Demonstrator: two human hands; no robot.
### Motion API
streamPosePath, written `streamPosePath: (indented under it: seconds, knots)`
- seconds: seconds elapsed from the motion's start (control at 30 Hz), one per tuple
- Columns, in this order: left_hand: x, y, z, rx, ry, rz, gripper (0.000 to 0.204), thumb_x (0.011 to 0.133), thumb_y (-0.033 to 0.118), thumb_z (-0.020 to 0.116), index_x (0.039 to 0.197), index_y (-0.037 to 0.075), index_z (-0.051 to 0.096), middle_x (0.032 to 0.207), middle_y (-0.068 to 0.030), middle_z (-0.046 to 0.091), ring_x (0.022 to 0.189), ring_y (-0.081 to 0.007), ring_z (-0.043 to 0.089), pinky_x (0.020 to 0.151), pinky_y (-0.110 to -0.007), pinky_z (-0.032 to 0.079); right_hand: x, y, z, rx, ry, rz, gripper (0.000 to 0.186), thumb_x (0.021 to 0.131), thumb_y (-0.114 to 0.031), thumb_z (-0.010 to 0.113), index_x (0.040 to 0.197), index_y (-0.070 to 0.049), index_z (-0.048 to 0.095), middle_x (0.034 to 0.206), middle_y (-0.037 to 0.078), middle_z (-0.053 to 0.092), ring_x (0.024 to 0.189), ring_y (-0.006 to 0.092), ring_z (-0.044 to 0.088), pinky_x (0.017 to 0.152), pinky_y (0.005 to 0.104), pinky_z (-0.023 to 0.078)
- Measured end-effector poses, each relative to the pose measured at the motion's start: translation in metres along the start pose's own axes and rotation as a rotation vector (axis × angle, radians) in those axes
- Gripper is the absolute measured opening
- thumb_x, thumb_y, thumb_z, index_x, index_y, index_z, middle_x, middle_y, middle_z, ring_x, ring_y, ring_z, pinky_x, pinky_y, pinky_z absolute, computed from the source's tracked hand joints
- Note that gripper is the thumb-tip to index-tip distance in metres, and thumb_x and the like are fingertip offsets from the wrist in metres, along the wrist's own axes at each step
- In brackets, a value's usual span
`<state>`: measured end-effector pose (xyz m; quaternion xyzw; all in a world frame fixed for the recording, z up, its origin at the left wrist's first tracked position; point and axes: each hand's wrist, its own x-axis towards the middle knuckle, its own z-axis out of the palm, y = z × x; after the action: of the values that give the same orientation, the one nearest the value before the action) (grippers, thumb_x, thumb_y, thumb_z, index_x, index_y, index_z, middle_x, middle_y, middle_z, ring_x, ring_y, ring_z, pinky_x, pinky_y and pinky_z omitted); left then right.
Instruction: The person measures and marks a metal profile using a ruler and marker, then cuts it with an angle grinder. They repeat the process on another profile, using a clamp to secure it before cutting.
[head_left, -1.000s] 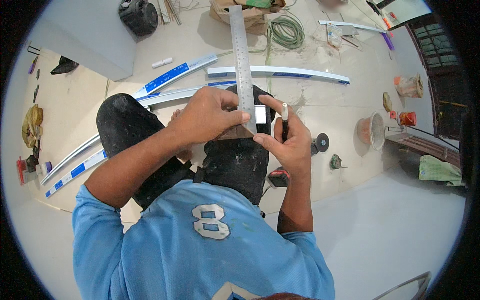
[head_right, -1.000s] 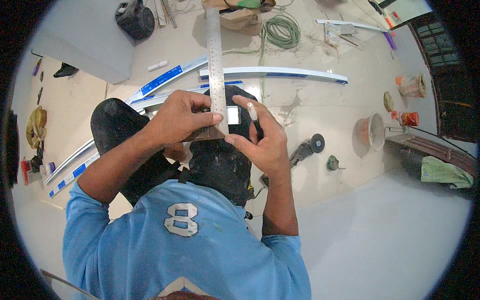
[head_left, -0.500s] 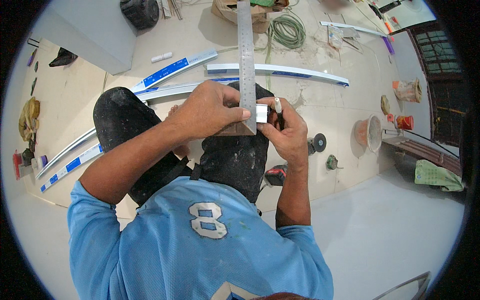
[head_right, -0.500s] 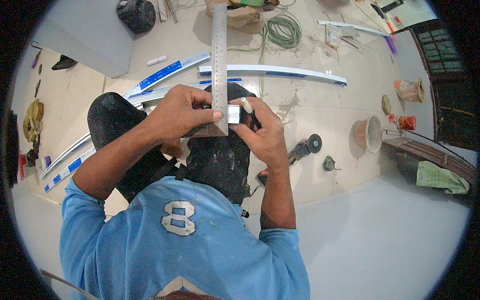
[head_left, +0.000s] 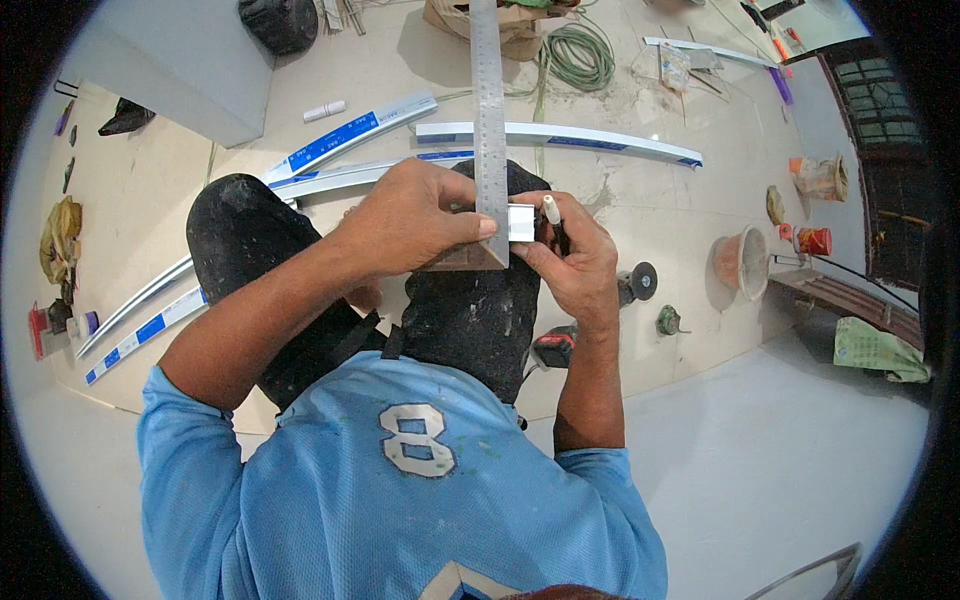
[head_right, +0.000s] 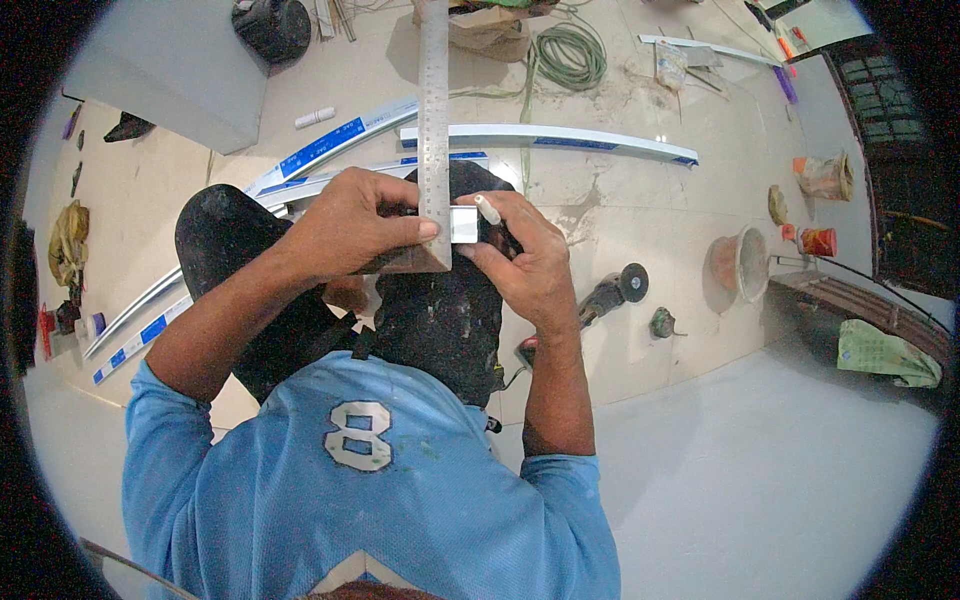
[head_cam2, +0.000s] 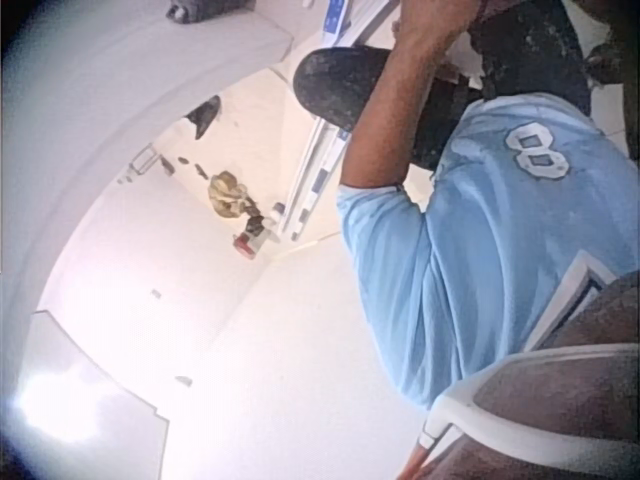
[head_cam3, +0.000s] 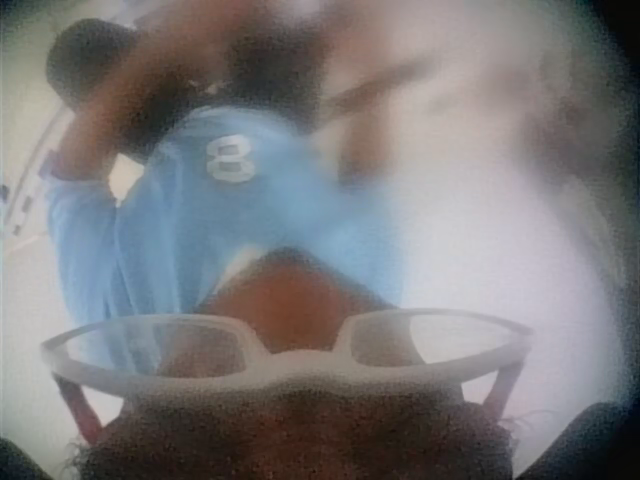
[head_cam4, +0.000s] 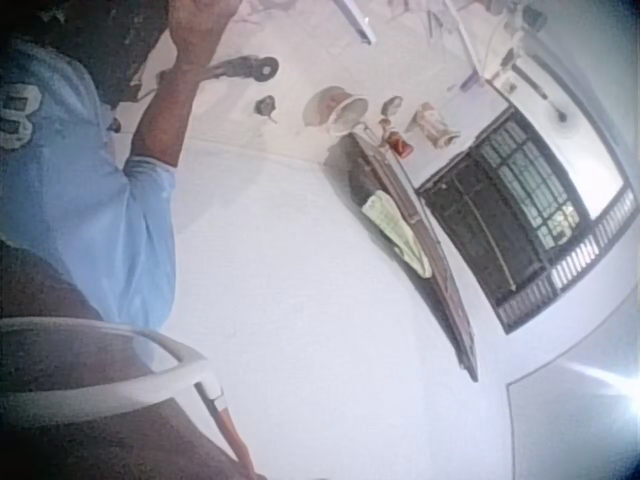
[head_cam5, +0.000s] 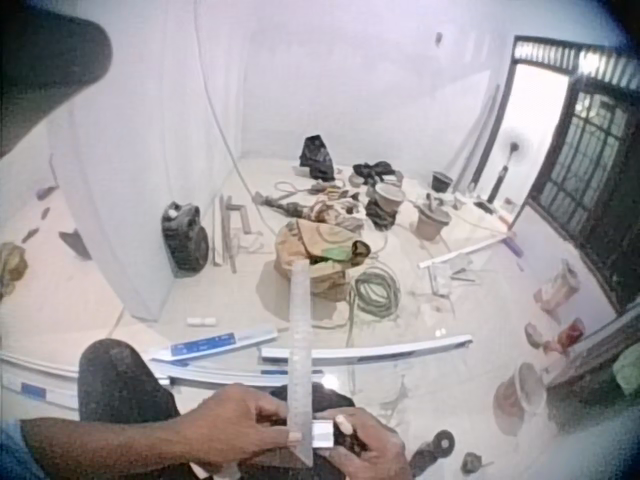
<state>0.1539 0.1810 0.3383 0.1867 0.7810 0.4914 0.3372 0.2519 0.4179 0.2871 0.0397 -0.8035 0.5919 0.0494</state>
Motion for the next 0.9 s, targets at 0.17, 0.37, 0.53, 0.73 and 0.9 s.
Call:
streamPosePath:
  seconds: [0.17,0.37,0.53,0.73,0.9]
  knots:
    - [-0.0019,0.0044,-0.0013,-0.016,0.000,-0.040,0.035,0.096,0.026,0.084,0.118,-0.001,0.084,0.098,-0.0105,0.082,0.085,-0.0130,0.072,0.080,-0.032,0.059,-0.0002,0.0009,0.0007,-0.012,0.013,-0.021,0.047,0.083,0.005,0.079,0.129,-0.002,0.075,0.123,0.011,0.077,0.107,0.0199,0.075,0.087,0.0337,0.061]
    - [0.0016,-0.0022,-0.0008,0.006,0.018,-0.001,0.035,0.096,0.027,0.085,0.117,-0.001,0.084,0.098,-0.0101,0.082,0.085,-0.0132,0.072,0.081,-0.032,0.059,0.0002,0.0036,0.0005,-0.018,0.018,-0.028,0.049,0.082,0.007,0.077,0.130,-0.002,0.077,0.122,0.010,0.077,0.095,0.0141,0.072,0.078,0.0296,0.058]
    - [0.0023,-0.0010,-0.0004,-0.025,-0.001,-0.019,0.034,0.097,0.026,0.084,0.118,-0.002,0.083,0.098,-0.0102,0.082,0.086,-0.0135,0.072,0.081,-0.032,0.059,-0.0002,0.0039,0.0019,0.031,0.027,-0.030,0.049,0.082,0.006,0.079,0.131,-0.003,0.077,0.122,0.008,0.077,0.090,0.0099,0.069,0.074,0.0269,0.056]
    - [0.0024,-0.0008,-0.0002,-0.019,-0.007,-0.025,0.034,0.097,0.026,0.084,0.118,-0.002,0.083,0.099,-0.0104,0.082,0.086,-0.0135,0.073,0.081,-0.032,0.060,-0.0010,0.0081,0.0028,0.013,0.039,-0.048,0.051,0.082,0.006,0.082,0.132,-0.004,0.077,0.122,0.008,0.077,0.089,0.0087,0.069,0.071,0.0257,0.055]
    - [0.0027,-0.0036,0.0012,-0.030,0.006,-0.020,0.034,0.097,0.026,0.085,0.118,-0.001,0.084,0.100,-0.0109,0.082,0.086,-0.0136,0.073,0.081,-0.032,0.060,-0.0011,0.0038,0.0026,-0.004,0.034,-0.051,0.053,0.081,0.007,0.082,0.132,-0.005,0.077,0.122,0.007,0.077,0.088,0.0079,0.068,0.070,0.0253,0.054]
